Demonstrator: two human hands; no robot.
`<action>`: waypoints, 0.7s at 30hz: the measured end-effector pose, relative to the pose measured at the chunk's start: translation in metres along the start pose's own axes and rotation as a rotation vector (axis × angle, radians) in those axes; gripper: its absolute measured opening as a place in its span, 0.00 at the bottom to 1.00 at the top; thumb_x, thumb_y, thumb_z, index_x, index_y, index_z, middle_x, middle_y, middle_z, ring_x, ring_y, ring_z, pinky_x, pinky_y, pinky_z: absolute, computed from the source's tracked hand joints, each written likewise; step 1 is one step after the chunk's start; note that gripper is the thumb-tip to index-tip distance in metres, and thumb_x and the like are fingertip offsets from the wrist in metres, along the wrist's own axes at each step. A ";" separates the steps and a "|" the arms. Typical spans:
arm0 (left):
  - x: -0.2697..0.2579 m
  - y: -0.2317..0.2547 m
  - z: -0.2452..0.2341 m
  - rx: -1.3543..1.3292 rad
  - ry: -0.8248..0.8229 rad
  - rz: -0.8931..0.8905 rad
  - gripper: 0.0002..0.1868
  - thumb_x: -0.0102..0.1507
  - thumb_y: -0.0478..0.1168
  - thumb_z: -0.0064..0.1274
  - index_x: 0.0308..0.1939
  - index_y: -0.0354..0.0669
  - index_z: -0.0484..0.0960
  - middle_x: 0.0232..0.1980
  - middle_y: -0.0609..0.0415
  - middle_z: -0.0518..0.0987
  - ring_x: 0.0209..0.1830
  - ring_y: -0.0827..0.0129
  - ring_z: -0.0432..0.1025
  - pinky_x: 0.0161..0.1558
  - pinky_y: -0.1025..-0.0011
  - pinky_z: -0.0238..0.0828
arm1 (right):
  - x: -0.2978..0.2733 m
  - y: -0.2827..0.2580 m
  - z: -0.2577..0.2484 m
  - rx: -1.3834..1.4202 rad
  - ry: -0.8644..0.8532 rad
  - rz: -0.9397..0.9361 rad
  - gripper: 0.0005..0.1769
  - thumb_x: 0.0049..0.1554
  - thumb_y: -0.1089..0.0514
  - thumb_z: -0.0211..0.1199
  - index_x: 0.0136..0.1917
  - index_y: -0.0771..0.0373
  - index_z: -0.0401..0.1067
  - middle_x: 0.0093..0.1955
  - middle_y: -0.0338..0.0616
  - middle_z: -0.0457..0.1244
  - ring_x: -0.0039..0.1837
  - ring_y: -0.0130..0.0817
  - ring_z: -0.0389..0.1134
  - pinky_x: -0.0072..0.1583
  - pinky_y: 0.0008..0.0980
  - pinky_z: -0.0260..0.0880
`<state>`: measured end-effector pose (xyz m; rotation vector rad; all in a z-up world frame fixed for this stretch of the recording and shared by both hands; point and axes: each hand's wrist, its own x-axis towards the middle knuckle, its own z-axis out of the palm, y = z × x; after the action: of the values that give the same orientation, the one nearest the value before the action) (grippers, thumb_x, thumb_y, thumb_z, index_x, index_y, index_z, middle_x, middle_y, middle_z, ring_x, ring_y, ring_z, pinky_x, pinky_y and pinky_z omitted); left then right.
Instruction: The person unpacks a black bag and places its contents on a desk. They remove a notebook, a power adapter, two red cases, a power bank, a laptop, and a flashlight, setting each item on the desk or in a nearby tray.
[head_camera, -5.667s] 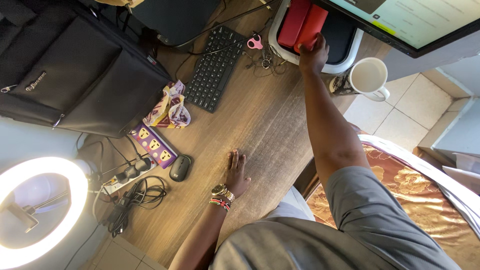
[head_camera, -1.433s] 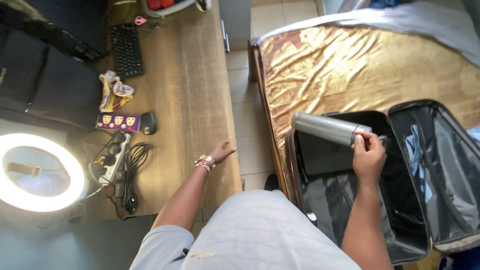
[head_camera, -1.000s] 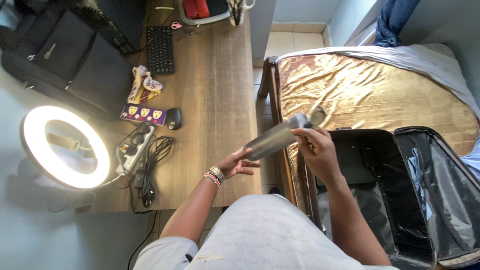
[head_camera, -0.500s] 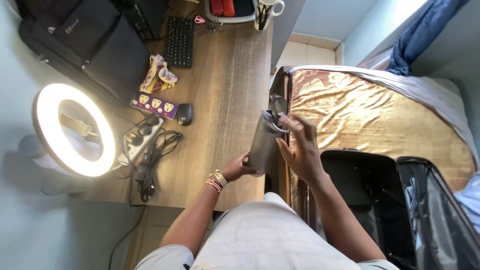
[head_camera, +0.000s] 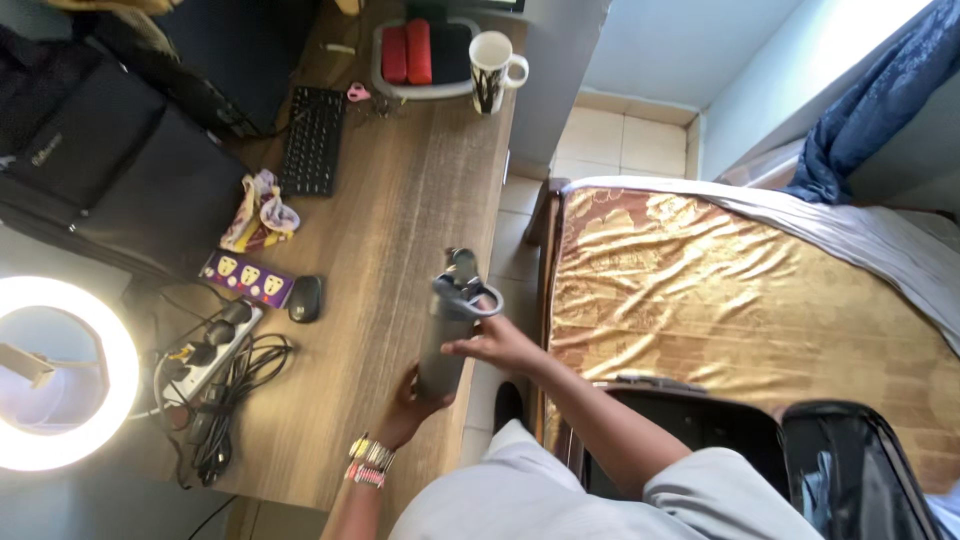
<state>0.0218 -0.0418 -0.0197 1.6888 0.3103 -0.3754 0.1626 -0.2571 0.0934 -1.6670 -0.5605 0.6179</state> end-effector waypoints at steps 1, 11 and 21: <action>-0.001 -0.006 -0.001 -0.038 0.034 -0.026 0.48 0.53 0.43 0.70 0.73 0.45 0.60 0.60 0.48 0.77 0.57 0.62 0.74 0.53 0.64 0.77 | 0.005 0.000 -0.001 0.019 -0.026 -0.015 0.47 0.54 0.53 0.76 0.78 0.62 0.54 0.74 0.52 0.56 0.76 0.43 0.57 0.71 0.42 0.63; -0.011 -0.059 -0.020 -0.067 0.321 0.183 0.53 0.48 0.36 0.73 0.72 0.41 0.58 0.58 0.43 0.78 0.56 0.59 0.75 0.52 0.62 0.77 | -0.006 -0.033 0.041 0.106 -0.063 0.065 0.51 0.51 0.46 0.76 0.80 0.53 0.52 0.75 0.45 0.55 0.77 0.41 0.54 0.75 0.43 0.56; -0.021 -0.062 -0.013 -0.064 0.014 -0.154 0.35 0.62 0.47 0.59 0.71 0.44 0.67 0.66 0.50 0.78 0.63 0.64 0.76 0.61 0.66 0.76 | -0.020 -0.031 -0.024 0.105 0.219 0.181 0.37 0.51 0.51 0.72 0.71 0.54 0.62 0.67 0.46 0.64 0.71 0.41 0.63 0.71 0.46 0.67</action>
<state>-0.0217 -0.0192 -0.0651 1.6099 0.4595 -0.4626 0.1631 -0.2828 0.1291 -1.6703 -0.2174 0.5755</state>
